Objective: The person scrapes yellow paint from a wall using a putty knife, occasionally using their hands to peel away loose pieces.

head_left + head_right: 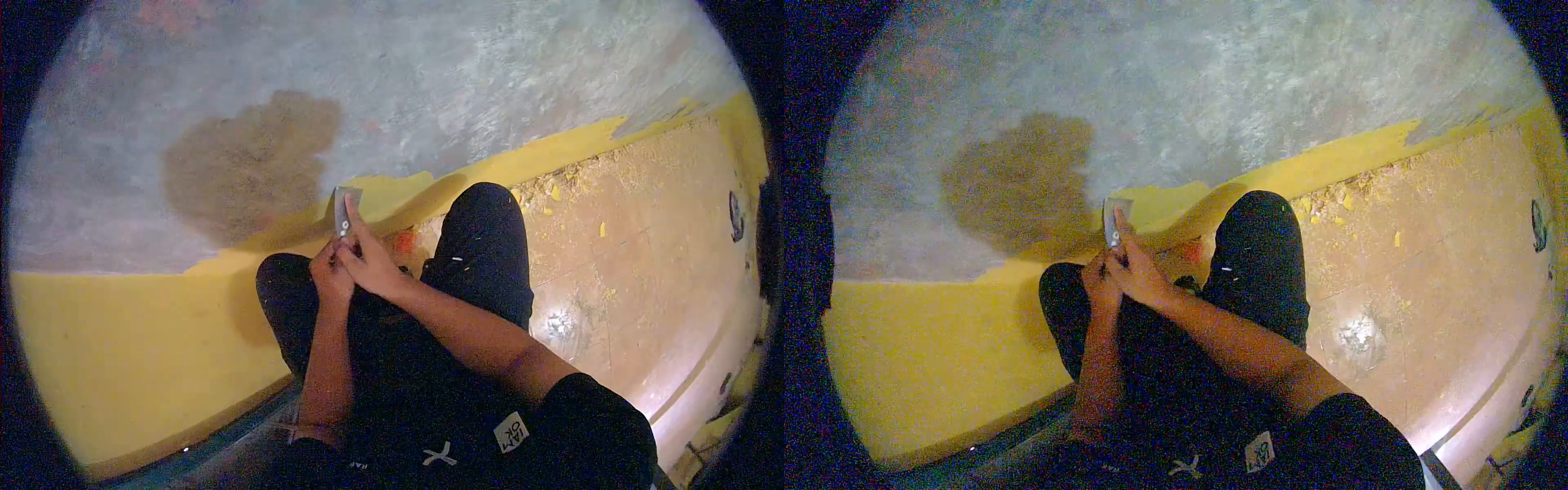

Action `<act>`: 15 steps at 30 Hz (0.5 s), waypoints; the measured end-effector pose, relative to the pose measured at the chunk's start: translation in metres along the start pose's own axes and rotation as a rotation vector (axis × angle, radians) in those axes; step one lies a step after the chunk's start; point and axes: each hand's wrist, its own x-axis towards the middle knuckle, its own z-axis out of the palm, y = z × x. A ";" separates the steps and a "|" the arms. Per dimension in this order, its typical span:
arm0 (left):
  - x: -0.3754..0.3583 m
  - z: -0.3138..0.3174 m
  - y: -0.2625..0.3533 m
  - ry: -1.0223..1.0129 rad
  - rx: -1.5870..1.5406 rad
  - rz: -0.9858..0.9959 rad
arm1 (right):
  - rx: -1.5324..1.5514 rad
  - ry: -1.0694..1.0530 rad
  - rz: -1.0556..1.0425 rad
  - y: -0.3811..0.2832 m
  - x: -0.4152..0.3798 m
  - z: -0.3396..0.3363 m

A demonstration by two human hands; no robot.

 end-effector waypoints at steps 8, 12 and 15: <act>0.038 0.028 0.075 -0.303 0.248 0.275 | 0.118 0.387 -0.238 0.019 0.024 -0.026; 0.021 0.077 0.086 -0.240 0.135 0.215 | 0.406 0.347 -0.077 -0.008 0.012 -0.067; 0.019 0.079 0.055 -0.300 0.151 0.209 | 0.123 0.395 -0.246 0.025 0.011 -0.063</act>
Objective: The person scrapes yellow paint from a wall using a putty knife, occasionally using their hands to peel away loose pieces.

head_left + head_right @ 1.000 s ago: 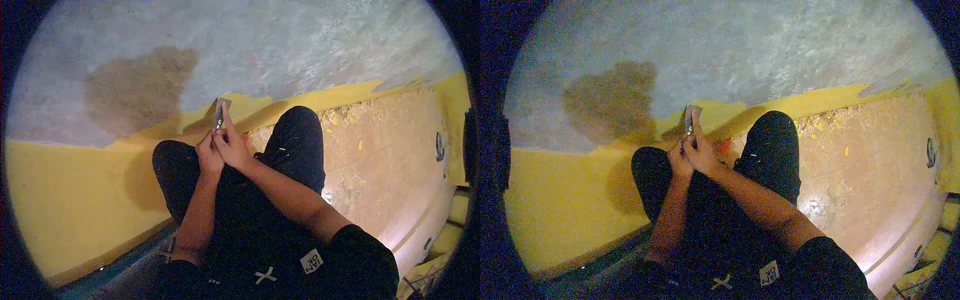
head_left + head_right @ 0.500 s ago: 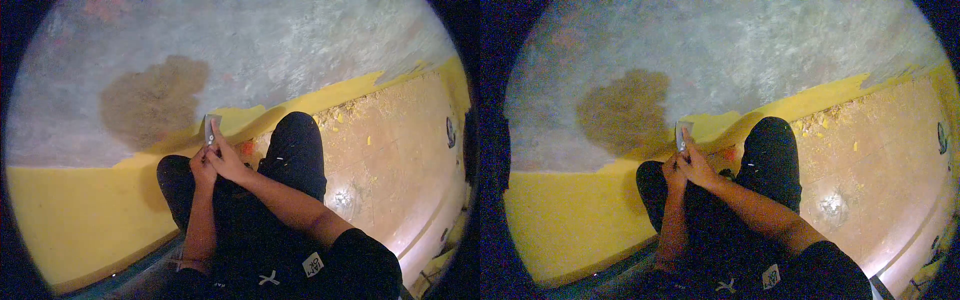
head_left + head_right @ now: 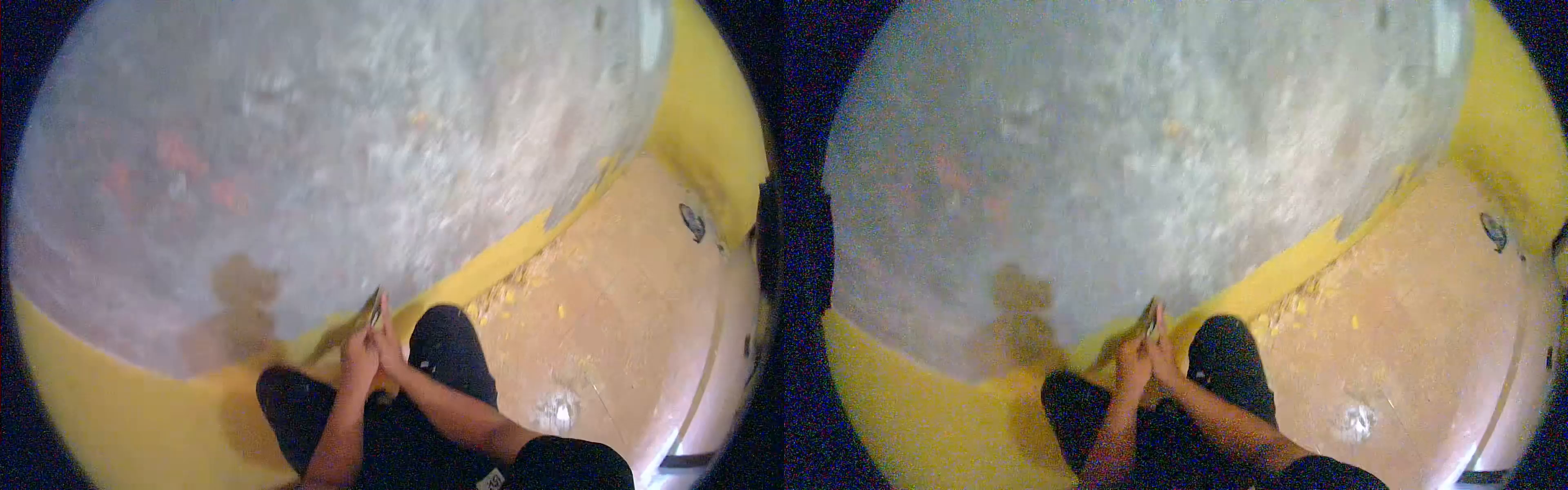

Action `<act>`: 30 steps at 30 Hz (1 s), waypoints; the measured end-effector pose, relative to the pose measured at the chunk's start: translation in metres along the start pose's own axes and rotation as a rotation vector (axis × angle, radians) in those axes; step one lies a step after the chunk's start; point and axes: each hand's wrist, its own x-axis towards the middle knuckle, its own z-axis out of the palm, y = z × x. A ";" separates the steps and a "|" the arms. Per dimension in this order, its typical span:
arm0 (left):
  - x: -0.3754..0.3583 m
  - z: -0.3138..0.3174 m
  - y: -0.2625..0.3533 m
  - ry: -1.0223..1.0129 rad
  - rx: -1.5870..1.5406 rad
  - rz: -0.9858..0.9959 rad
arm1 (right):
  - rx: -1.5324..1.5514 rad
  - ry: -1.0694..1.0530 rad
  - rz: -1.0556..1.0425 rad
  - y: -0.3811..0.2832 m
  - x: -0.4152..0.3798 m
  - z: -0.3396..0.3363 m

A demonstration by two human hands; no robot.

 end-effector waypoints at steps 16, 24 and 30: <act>-0.081 -0.069 -0.077 0.173 -0.847 -0.484 | -0.166 -0.467 -0.020 0.014 -0.048 0.080; -0.092 -0.105 -0.091 0.052 -0.517 -0.072 | -0.238 -0.312 -0.069 -0.003 -0.083 0.119; -0.095 -0.095 -0.074 0.192 -0.444 -0.069 | -0.152 -0.372 0.106 -0.006 -0.078 0.109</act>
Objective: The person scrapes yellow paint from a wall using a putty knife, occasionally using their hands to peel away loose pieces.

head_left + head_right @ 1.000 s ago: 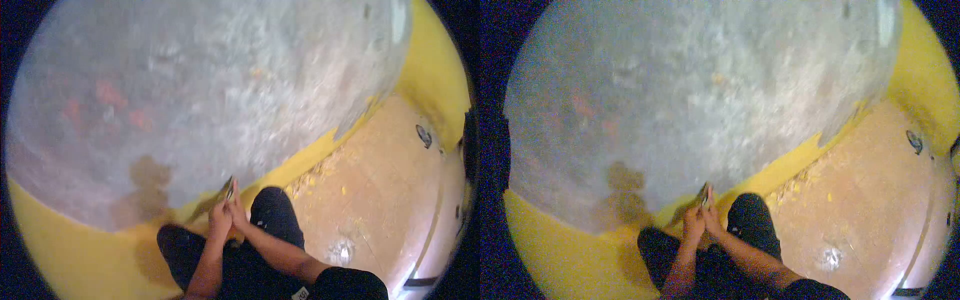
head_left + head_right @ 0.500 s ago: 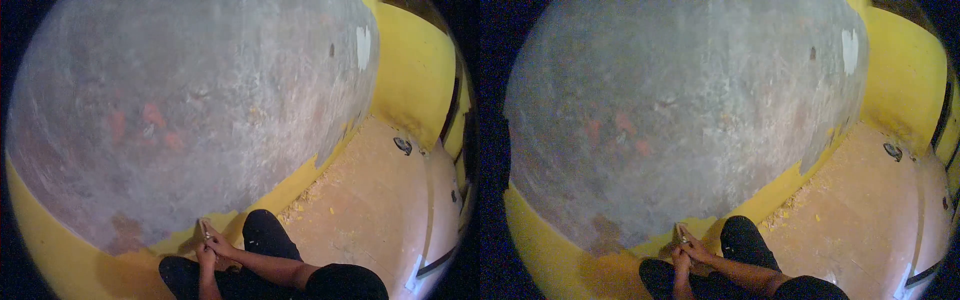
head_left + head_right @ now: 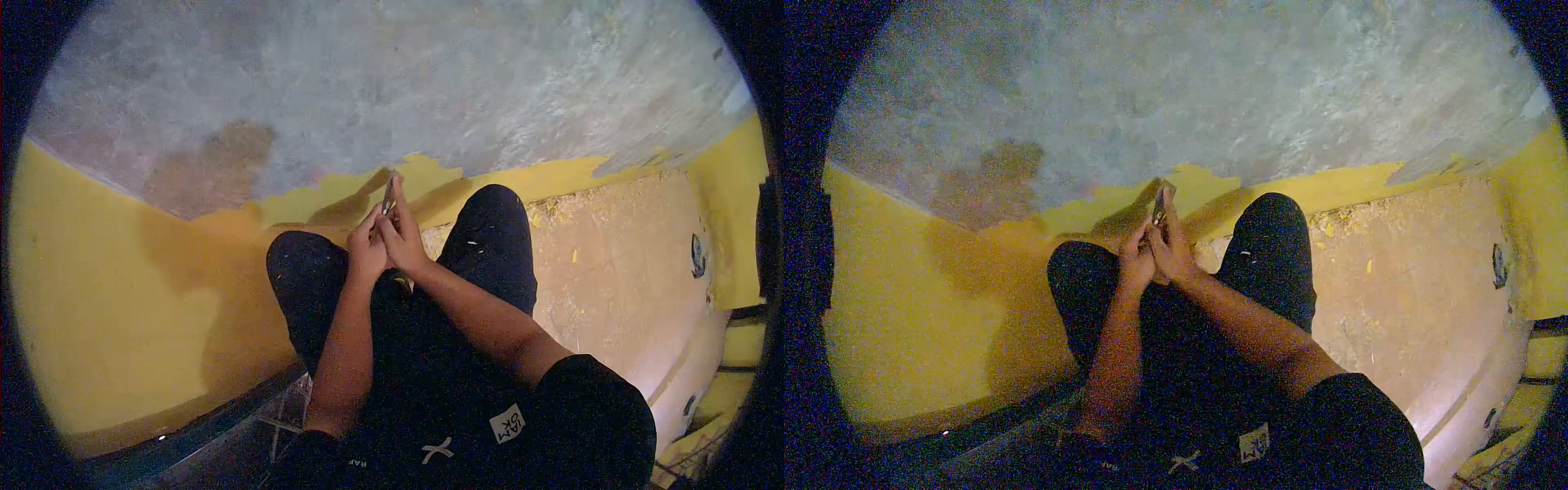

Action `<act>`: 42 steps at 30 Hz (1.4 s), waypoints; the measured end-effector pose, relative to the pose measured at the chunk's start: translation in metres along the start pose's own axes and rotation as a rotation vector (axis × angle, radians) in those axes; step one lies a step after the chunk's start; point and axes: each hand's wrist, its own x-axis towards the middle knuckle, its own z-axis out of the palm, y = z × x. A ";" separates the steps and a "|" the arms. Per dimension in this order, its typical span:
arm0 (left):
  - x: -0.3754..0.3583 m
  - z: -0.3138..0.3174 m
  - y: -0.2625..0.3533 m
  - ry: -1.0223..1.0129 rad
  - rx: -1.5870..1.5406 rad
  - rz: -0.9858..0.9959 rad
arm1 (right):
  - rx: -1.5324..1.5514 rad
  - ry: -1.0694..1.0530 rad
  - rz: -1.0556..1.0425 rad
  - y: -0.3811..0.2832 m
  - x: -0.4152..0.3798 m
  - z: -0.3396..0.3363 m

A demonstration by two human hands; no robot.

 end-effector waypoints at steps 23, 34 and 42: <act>0.064 0.062 0.036 -0.210 0.030 0.075 | 0.205 0.343 -0.025 -0.024 0.031 -0.053; 0.050 0.078 -0.006 -0.073 -0.089 0.007 | 0.180 0.241 -0.011 -0.001 0.026 -0.059; 0.016 0.020 -0.014 0.164 -0.103 0.116 | 0.062 0.022 -0.033 0.007 0.014 -0.002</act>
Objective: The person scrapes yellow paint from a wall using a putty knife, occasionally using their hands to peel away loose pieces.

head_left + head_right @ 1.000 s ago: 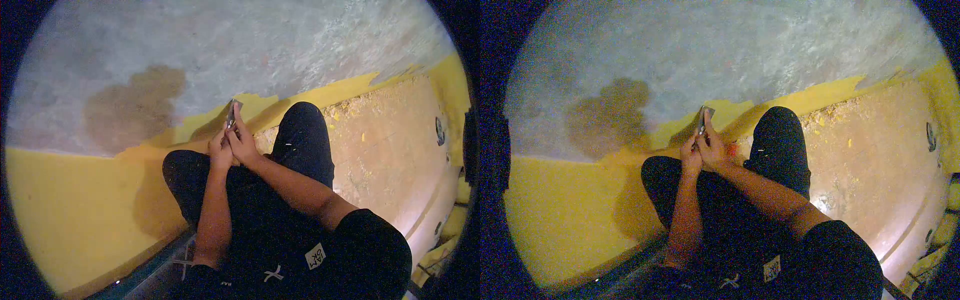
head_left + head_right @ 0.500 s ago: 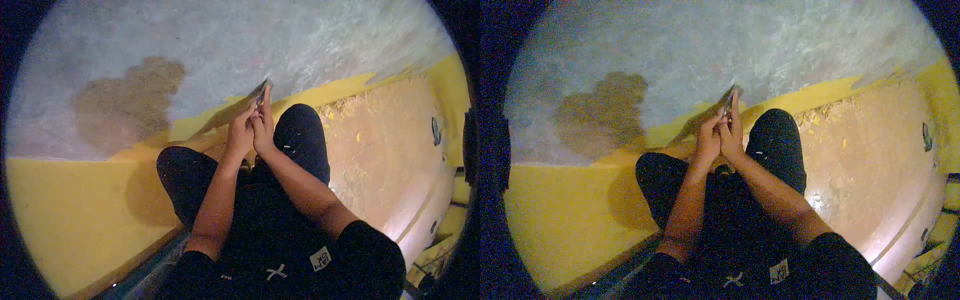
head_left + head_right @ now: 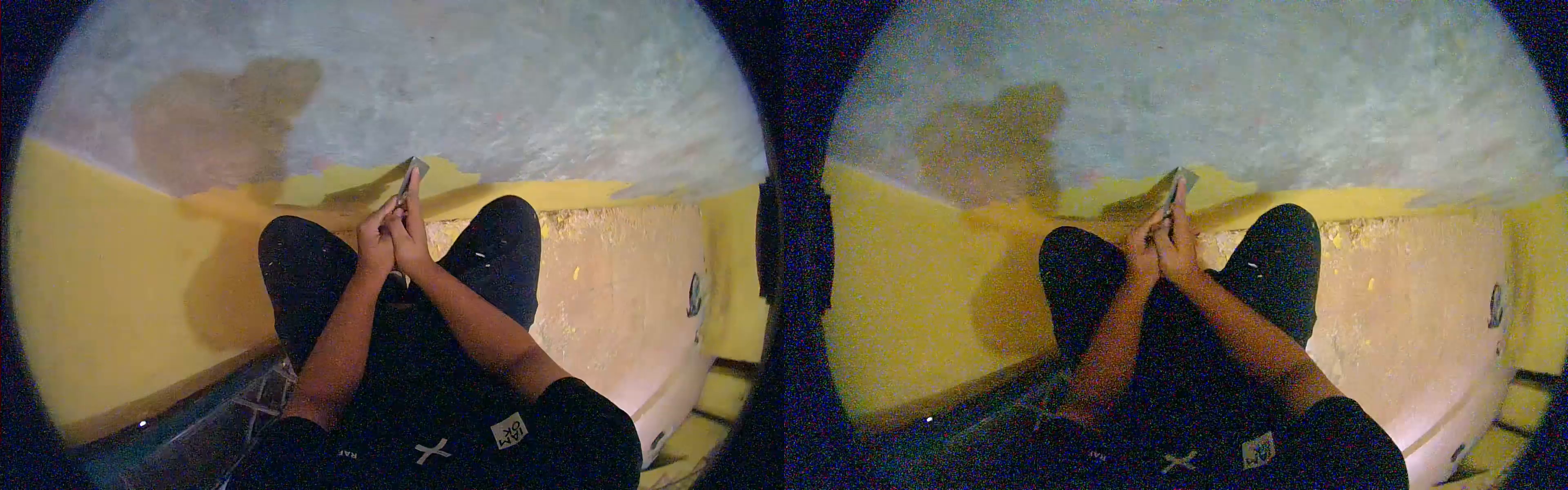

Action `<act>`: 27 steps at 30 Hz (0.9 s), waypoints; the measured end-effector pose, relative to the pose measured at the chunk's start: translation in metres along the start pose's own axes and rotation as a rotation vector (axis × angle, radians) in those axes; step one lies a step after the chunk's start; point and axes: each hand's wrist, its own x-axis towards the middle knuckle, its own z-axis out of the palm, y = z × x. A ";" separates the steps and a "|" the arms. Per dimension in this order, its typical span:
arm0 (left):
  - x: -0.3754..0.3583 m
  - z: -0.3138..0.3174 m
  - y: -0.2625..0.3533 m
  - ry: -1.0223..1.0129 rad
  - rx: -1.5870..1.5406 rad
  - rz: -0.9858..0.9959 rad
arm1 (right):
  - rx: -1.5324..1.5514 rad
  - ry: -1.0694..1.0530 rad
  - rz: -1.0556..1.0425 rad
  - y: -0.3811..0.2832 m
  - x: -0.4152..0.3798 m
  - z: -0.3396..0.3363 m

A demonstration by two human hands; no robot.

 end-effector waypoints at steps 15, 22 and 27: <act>-0.011 0.003 -0.021 0.011 0.150 -0.124 | 0.064 -0.026 0.031 -0.023 -0.001 -0.013; 0.017 -0.004 0.022 -0.049 0.268 -0.091 | -0.139 0.040 -0.070 -0.010 0.004 -0.007; 0.045 0.021 0.056 -0.207 0.431 -0.084 | 0.135 0.161 0.079 -0.030 0.013 -0.029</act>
